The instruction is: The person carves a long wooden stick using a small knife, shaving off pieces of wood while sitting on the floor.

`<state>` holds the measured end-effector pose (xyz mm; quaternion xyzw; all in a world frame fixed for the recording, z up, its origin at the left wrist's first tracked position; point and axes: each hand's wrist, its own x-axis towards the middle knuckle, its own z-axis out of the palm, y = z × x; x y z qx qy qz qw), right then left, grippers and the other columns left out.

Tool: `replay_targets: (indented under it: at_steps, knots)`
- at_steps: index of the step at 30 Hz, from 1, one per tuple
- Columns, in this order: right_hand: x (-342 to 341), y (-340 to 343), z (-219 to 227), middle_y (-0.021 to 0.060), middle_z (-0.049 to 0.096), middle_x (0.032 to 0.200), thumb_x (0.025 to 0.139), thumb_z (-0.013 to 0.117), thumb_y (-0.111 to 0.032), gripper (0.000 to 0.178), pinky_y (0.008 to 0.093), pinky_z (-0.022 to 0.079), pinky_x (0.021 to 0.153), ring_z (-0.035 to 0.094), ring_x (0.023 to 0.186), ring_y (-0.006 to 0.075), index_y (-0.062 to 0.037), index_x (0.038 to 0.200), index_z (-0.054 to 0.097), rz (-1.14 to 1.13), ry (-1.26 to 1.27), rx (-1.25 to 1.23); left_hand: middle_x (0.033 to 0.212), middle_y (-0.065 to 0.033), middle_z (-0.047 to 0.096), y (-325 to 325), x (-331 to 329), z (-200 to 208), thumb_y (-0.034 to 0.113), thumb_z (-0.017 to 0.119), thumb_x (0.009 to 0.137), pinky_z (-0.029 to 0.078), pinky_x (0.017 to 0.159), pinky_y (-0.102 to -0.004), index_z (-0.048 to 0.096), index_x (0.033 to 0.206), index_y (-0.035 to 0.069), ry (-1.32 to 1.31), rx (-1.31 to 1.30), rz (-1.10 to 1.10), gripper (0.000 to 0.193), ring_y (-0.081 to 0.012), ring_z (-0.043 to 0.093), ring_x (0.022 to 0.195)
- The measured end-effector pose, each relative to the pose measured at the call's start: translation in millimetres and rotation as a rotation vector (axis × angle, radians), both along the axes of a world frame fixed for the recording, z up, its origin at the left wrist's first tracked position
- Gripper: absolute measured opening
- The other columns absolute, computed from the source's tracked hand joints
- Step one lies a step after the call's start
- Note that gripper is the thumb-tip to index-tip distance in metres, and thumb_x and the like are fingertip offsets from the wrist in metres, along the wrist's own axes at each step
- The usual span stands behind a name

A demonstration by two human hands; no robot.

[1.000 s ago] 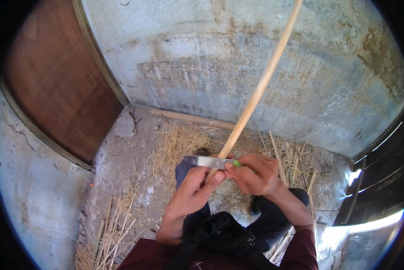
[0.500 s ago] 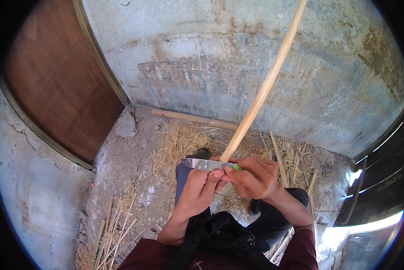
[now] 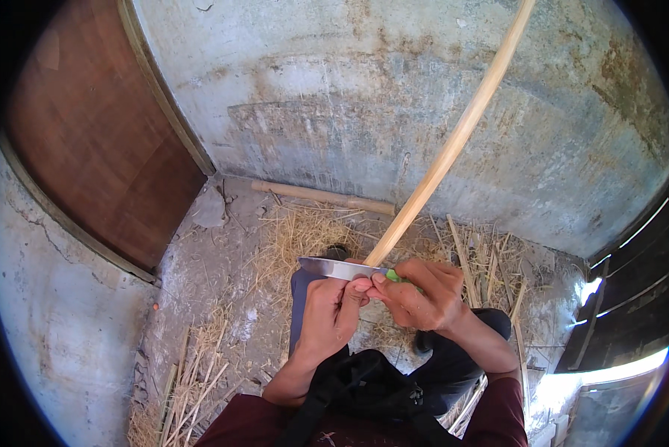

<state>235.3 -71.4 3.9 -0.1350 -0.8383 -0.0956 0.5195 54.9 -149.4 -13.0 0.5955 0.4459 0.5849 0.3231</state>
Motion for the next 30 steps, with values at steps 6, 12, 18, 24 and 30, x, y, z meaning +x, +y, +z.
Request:
replay_targets:
  at_steps: [6,12,18,24,30]
  knots:
    - [-2,1,-5,-0.0017,0.059,0.076,0.084,0.087,-0.019,0.02,0.0261,0.043,0.046,0.06,0.058,0.0104,-0.0155,0.1,0.076,-0.023,0.0,0.027,0.079,-0.0023,0.069,-1,1,-1,0.017,0.057,0.114,0.049,0.061,-0.0212,0.07,0.099,-0.006,0.031,-0.041,0.058,0.03,-0.0043,0.061,0.071]
    - [0,2,1,-0.0024,0.057,0.075,0.086,0.087,-0.022,0.021,0.0261,0.043,0.046,0.06,0.058,0.0102,-0.0159,0.101,0.075,-0.079,-0.019,0.054,0.073,-0.0019,0.066,3,2,-1,0.02,0.06,0.113,0.042,0.055,-0.0226,0.07,0.098,-0.005,0.074,-0.025,0.118,0.031,-0.0033,0.054,0.063]
    - [-2,2,2,-0.0025,0.057,0.075,0.085,0.088,-0.022,0.022,0.026,0.041,0.044,0.059,0.056,0.0098,-0.0137,0.101,0.075,-0.04,-0.011,0.01,0.068,-0.0023,0.063,4,4,-5,0.025,0.06,0.113,0.041,0.054,-0.0245,0.068,0.093,-0.005,0.07,0.032,0.127,0.037,-0.0055,0.053,0.061]
    - [1,5,0,-0.0024,0.058,0.075,0.084,0.089,-0.022,0.023,0.0259,0.041,0.044,0.06,0.056,0.0093,-0.0137,0.101,0.075,-0.016,-0.005,0.004,0.069,-0.0044,0.065,4,4,3,0.025,0.058,0.114,0.043,0.054,-0.0257,0.066,0.091,-0.006,0.09,0.068,0.088,0.04,-0.0066,0.055,0.061]
    - [0,4,-1,-0.0023,0.058,0.077,0.084,0.089,-0.025,0.026,0.0254,0.04,0.045,0.059,0.057,0.0097,-0.0162,0.104,0.076,-0.034,-0.007,0.063,0.065,-0.0028,0.061,5,2,-10,0.015,0.066,0.109,0.037,0.052,-0.0248,0.071,0.097,-0.004,0.06,0.081,0.135,0.023,-0.0039,0.049,0.059]
